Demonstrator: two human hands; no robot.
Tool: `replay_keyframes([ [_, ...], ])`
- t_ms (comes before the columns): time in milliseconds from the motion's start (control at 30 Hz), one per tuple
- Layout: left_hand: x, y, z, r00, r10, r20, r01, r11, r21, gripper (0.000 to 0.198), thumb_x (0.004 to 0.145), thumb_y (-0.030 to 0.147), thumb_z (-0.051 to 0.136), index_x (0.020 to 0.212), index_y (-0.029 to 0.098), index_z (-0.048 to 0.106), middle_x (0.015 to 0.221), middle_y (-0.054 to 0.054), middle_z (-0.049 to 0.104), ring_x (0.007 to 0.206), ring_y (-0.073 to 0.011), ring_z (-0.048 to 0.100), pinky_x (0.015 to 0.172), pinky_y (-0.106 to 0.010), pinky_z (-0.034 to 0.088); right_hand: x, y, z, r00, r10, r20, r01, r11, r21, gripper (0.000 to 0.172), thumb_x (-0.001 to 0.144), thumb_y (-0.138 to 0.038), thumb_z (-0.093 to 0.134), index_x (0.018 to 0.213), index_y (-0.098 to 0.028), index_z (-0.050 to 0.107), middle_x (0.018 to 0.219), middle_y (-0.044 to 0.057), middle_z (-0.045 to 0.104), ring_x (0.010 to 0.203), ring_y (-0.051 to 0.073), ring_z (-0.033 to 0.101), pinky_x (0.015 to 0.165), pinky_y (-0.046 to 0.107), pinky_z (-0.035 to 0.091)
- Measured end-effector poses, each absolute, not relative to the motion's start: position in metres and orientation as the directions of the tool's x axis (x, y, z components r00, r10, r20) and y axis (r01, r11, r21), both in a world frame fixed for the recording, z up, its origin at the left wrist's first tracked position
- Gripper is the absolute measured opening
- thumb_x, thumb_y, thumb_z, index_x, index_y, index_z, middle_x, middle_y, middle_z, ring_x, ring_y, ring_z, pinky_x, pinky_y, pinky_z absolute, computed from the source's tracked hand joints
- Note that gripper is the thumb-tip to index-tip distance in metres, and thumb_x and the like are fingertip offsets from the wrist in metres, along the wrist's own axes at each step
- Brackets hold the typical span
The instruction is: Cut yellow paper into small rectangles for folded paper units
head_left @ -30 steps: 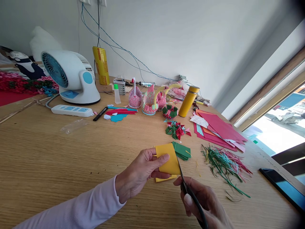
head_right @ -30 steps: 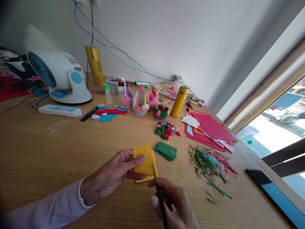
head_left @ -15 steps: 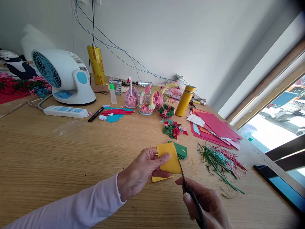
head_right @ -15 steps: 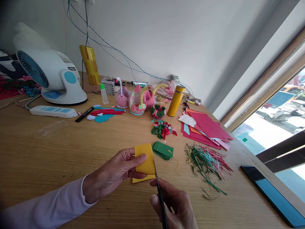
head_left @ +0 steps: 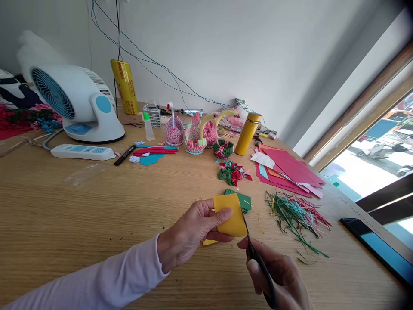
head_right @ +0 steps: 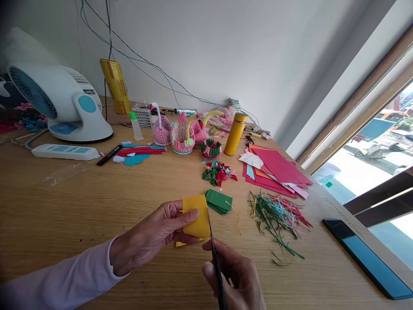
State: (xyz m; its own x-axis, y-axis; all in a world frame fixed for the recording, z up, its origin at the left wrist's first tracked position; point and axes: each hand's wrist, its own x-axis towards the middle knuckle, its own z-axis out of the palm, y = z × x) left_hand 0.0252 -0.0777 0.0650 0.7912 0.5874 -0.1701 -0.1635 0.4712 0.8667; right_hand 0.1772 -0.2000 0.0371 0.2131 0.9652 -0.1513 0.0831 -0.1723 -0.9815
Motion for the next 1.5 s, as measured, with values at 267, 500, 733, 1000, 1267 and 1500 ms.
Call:
replay_keyframes([
  [267, 0.027, -0.080, 0.067, 0.796, 0.570, -0.203, -0.121, 0.479, 0.869, 0.031, 0.086, 0.031, 0.060, 0.111, 0.014, 0.065, 0.102, -0.009, 0.069, 0.075, -0.0105, 0.065, 0.064, -0.016, 0.052, 0.174, -0.198, 0.039, 0.228, 0.968, -0.102, 0.127, -0.134, -0.983, 0.045, 0.072, -0.057, 0.063, 0.092, -0.017, 0.067, 0.059, -0.003, 0.044, 0.053, 0.011, 0.036, 0.050, 0.024, 0.029],
  [500, 0.027, -0.082, 0.068, 0.813, 0.550, -0.191, -0.119, 0.477, 0.871, 0.029, 0.086, 0.032, 0.060, 0.109, 0.015, 0.066, 0.097, -0.008, 0.070, 0.073, -0.0081, 0.063, 0.064, -0.015, 0.052, 0.175, -0.198, 0.044, 0.255, 0.962, -0.097, 0.172, -0.143, -0.975, 0.045, 0.073, -0.054, 0.062, 0.097, -0.016, 0.068, 0.061, -0.003, 0.045, 0.055, 0.012, 0.036, 0.050, 0.025, 0.029],
  [733, 0.031, -0.082, 0.066, 0.796, 0.569, -0.206, -0.117, 0.479, 0.870, 0.027, 0.084, 0.034, 0.061, 0.101, 0.014, 0.068, 0.092, -0.007, 0.070, 0.078, -0.0115, 0.064, 0.062, -0.016, 0.052, 0.170, -0.199, 0.041, 0.309, 0.935, -0.174, 0.063, -0.202, -0.977, 0.050, 0.070, -0.057, 0.065, 0.098, -0.015, 0.070, 0.054, -0.005, 0.035, 0.049, 0.010, 0.029, 0.045, 0.024, 0.025],
  [1000, 0.033, -0.084, 0.064, 0.823, 0.528, -0.208, -0.075, 0.465, 0.882, 0.026, 0.085, 0.030, 0.060, 0.107, 0.016, 0.065, 0.095, -0.007, 0.070, 0.080, -0.0118, 0.063, 0.060, -0.016, 0.050, 0.178, -0.198, 0.039, 0.248, 0.967, -0.059, 0.201, -0.111, -0.973, 0.042, 0.076, -0.054, 0.060, 0.093, -0.016, 0.067, 0.061, -0.002, 0.045, 0.056, 0.013, 0.039, 0.050, 0.024, 0.030],
  [1267, 0.040, -0.086, 0.066, 0.817, 0.525, -0.239, -0.075, 0.507, 0.859, 0.022, 0.084, 0.029, 0.061, 0.099, 0.013, 0.066, 0.090, -0.006, 0.068, 0.077, -0.0109, 0.062, 0.060, -0.015, 0.050, 0.174, -0.201, 0.046, 0.351, 0.934, -0.074, 0.078, -0.108, -0.991, 0.045, 0.072, -0.053, 0.066, 0.101, -0.020, 0.071, 0.056, -0.005, 0.041, 0.052, 0.011, 0.035, 0.050, 0.020, 0.037],
  [1500, 0.047, -0.083, 0.063, 0.827, 0.510, -0.236, -0.070, 0.510, 0.857, 0.023, 0.082, 0.030, 0.063, 0.098, 0.014, 0.066, 0.091, -0.006, 0.067, 0.076, -0.0107, 0.061, 0.060, -0.016, 0.050, 0.179, -0.201, 0.045, 0.378, 0.919, -0.112, 0.074, -0.150, -0.986, 0.048, 0.069, -0.055, 0.068, 0.099, -0.018, 0.072, 0.053, -0.003, 0.045, 0.049, 0.011, 0.039, 0.045, 0.020, 0.039],
])
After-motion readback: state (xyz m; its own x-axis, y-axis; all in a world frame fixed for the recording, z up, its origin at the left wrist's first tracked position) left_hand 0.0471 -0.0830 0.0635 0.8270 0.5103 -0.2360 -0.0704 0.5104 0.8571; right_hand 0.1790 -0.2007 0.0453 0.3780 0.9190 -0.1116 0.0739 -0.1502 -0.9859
